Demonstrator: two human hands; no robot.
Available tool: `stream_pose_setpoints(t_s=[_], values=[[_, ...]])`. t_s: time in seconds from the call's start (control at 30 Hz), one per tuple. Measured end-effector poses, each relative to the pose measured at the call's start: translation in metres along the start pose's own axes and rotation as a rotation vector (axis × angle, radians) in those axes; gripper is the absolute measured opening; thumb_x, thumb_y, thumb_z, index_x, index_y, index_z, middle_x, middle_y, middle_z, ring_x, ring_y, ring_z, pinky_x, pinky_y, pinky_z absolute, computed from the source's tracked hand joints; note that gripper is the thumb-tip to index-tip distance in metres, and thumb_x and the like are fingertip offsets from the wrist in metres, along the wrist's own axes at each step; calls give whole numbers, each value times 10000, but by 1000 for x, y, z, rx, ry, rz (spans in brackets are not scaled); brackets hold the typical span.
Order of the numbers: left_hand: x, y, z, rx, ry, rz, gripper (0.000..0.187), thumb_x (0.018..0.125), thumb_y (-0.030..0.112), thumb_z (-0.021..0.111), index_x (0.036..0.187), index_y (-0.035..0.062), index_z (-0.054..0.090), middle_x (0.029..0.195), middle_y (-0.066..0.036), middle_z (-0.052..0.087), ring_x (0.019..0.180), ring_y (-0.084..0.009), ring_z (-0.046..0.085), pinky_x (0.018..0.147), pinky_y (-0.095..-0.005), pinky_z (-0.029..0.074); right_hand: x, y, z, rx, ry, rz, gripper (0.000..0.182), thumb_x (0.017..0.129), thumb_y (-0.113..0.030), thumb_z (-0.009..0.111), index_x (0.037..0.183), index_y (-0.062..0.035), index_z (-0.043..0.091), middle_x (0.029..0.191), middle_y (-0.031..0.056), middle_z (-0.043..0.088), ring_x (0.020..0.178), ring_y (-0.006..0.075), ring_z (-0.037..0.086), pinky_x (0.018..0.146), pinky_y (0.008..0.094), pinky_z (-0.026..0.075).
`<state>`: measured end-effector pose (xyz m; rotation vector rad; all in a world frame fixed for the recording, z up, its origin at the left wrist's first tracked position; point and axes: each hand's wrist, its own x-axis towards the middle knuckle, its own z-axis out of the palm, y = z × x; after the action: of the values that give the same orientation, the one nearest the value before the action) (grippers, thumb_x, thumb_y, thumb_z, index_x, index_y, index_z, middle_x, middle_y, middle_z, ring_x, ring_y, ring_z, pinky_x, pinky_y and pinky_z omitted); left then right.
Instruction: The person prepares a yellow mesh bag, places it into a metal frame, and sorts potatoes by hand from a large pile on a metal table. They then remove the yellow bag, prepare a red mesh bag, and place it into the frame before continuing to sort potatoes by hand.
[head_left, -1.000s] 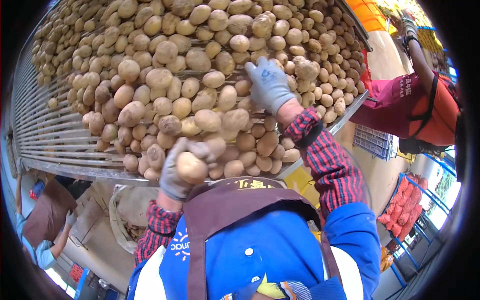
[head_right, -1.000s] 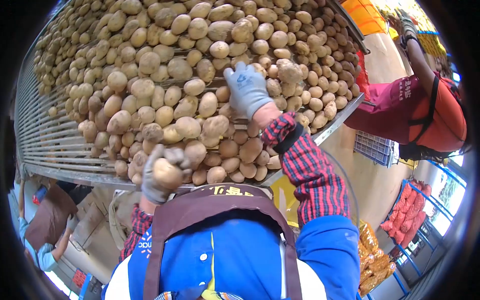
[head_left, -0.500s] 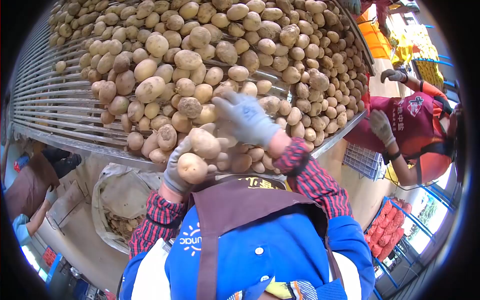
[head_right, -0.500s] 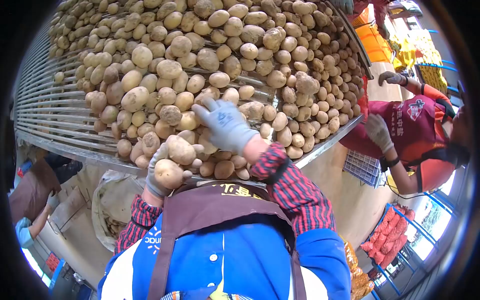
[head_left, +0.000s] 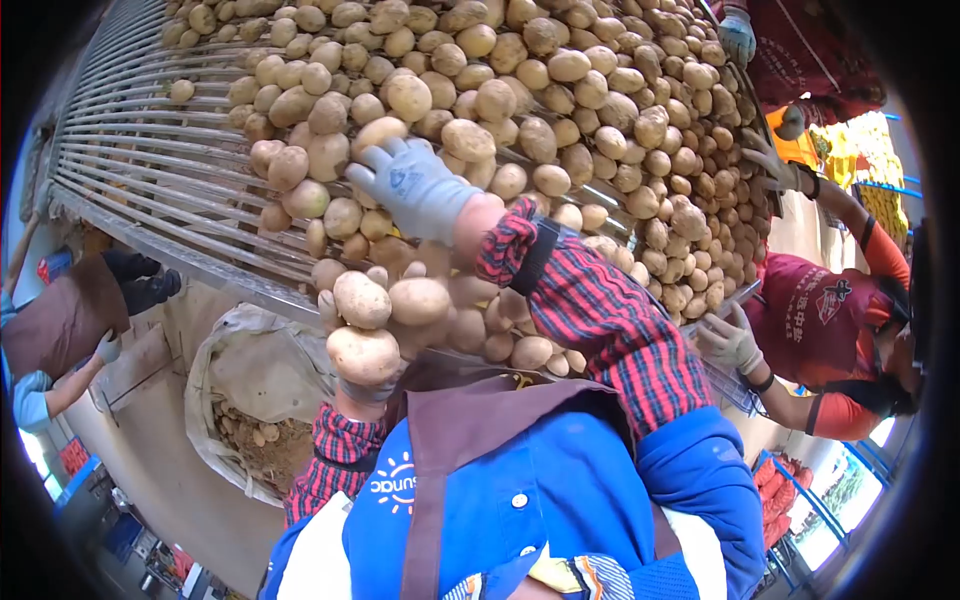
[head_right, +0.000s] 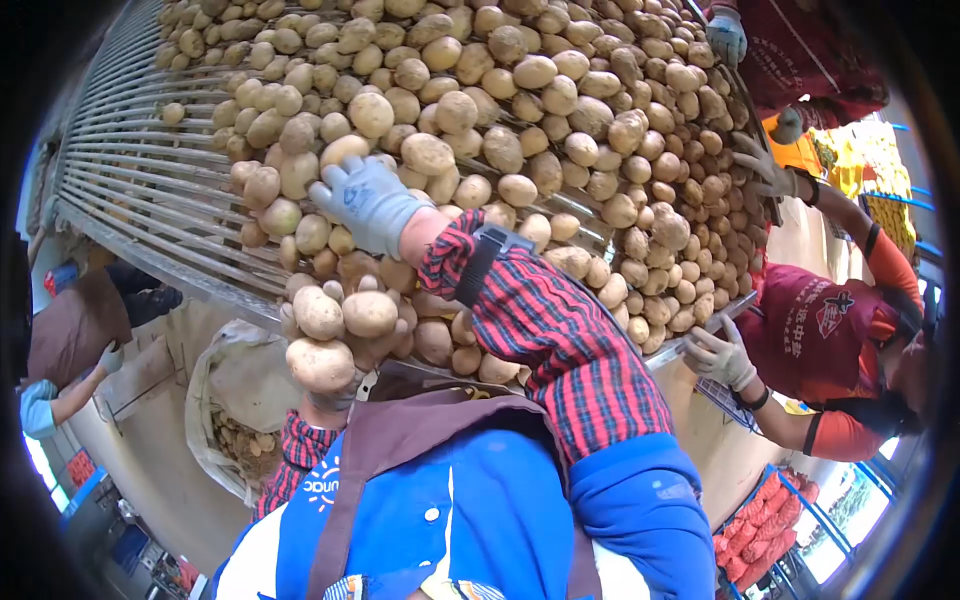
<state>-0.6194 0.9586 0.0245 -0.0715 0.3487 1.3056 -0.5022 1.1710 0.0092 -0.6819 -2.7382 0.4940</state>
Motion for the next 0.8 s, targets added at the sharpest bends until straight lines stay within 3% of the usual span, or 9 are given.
stream_pose_setpoints(t_s=[0.07, 0.1, 0.2, 0.27, 0.37, 0.5, 0.57, 0.63, 0.8], values=[[-10, 12, -10, -9, -90, 24, 684, 1029, 635, 367, 1590, 244, 341, 1655, -9, 310, 1525, -239, 293, 1252, -643, 64, -2, 3, -2, 218, -90, 207, 505, 762, -97, 695, 1260, -70, 611, 1153, 168, 618, 1139, 379, 579, 982, 464, 474], [-2, 20, -18, -71, -346, 11, 765, 1042, 661, 282, 1623, 164, 240, 1678, -142, 244, 1551, -468, 112, 1228, -716, 75, -12, 10, -4, 393, 26, 237, 542, 713, -91, 742, 1239, -65, 613, 1145, 175, 624, 1139, 374, 590, 979, 457, 483], [-12, 33, -7, -54, 6, 105, 619, 1077, 434, 414, 1562, 78, 267, 1574, -241, 354, 1487, -463, 285, 1208, -717, 225, -19, 25, -41, 468, 189, 279, 602, 688, -159, 841, 1239, -65, 616, 1178, 172, 638, 1106, 381, 619, 987, 441, 496], [-4, 31, -18, 627, 180, 228, 593, 1079, 422, 416, 1549, 86, 282, 1514, -238, 437, 1464, -464, 331, 1186, -764, 200, 0, 25, -31, 521, 196, 231, 605, 673, -251, 837, 1235, -145, 640, 1196, 197, 611, 1167, 378, 584, 960, 461, 502], [2, 35, -5, -180, -13, 159, 659, 1011, 617, 463, 1420, 103, 510, 1594, -173, 373, 1518, -430, 252, 1223, -693, 202, 30, 31, 2, -20, 189, -84, 609, 679, -313, 840, 1243, -193, 647, 1295, 168, 575, 1226, 379, 544, 952, 482, 522], [-2, 40, 14, -196, 60, 182, 615, 1019, 585, 489, 1395, 100, 519, 1609, -181, 348, 1525, -430, 234, 1223, -708, 177, 51, 15, -23, -139, -442, 141, 680, 654, -411, 867, 1281, -232, 676, 1378, 133, 538, 1266, 378, 508, 956, 514, 538], [-1, 31, 14, 444, 65, 371, 559, 1080, 485, 399, 1483, 99, 427, 1603, -202, 341, 1517, -427, 249, 1221, -718, 178, 55, 6, -37, -167, -601, 211, 744, 613, -443, 898, 1305, -265, 694, 1379, 141, 536, 1257, 379, 512, 973, 505, 538], [-1, 30, 37, -129, 42, 205, 561, 1103, 433, 362, 1562, 112, 332, 1606, -190, 338, 1501, -393, 300, 1204, -727, 225, 40, 15, -29, -110, -552, 183, 709, 626, -409, 882, 1277, -203, 691, 1363, 162, 542, 1280, 398, 505, 983, 506, 532], [6, 3, 38, 405, -183, 274, 546, 1085, 471, 375, 1545, 179, 398, 1645, -51, 330, 1502, -365, 309, 1215, -727, 163, -43, 36, -41, 339, 103, 387, 623, 716, -380, 823, 1224, -62, 650, 1247, 221, 618, 1140, 363, 629, 925, 414, 551]])
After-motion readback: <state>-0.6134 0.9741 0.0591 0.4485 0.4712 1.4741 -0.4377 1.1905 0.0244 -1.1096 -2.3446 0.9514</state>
